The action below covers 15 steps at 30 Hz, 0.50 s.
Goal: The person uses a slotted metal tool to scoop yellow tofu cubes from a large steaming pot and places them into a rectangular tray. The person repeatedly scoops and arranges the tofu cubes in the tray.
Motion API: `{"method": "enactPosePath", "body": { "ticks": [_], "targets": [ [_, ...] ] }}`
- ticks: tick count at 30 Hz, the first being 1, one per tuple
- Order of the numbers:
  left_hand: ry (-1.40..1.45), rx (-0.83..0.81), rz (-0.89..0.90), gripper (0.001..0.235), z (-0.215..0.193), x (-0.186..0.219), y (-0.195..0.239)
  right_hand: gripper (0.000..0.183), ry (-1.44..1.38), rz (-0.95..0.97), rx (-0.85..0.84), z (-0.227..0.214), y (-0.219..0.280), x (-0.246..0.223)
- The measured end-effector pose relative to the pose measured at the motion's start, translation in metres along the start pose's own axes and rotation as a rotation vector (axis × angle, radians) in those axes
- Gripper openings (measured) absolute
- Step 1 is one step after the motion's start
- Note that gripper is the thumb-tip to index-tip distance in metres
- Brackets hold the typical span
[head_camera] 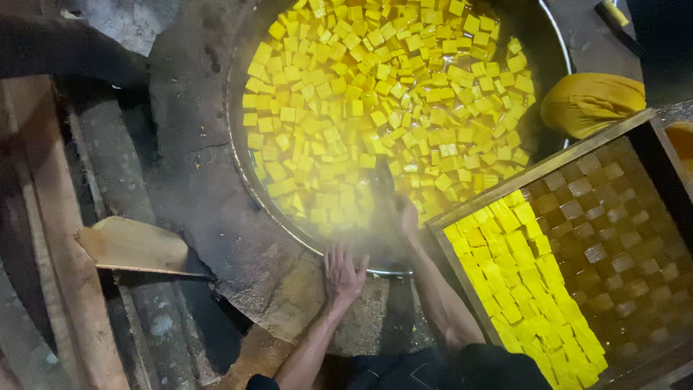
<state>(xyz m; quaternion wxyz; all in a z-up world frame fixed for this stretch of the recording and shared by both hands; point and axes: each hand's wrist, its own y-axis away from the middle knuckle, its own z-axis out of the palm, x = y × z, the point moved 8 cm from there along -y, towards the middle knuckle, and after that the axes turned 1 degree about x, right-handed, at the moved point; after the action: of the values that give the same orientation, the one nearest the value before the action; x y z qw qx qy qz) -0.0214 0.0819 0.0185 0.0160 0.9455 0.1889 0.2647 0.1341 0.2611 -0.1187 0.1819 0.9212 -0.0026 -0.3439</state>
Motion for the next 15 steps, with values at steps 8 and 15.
{"method": "enactPosePath", "body": {
  "ticks": [8, 15],
  "targets": [
    [0.026, -0.001, 0.007, 0.062, 0.009, -0.007, 0.004, 0.038, -0.084, -0.099, 0.022, 0.018, -0.007, 0.002],
    [0.009, 0.010, -0.082, 0.060, 0.038, -0.022, 0.008, 0.036, -0.608, 0.062, 0.036, -0.036, 0.025, -0.052]
  ]
}}
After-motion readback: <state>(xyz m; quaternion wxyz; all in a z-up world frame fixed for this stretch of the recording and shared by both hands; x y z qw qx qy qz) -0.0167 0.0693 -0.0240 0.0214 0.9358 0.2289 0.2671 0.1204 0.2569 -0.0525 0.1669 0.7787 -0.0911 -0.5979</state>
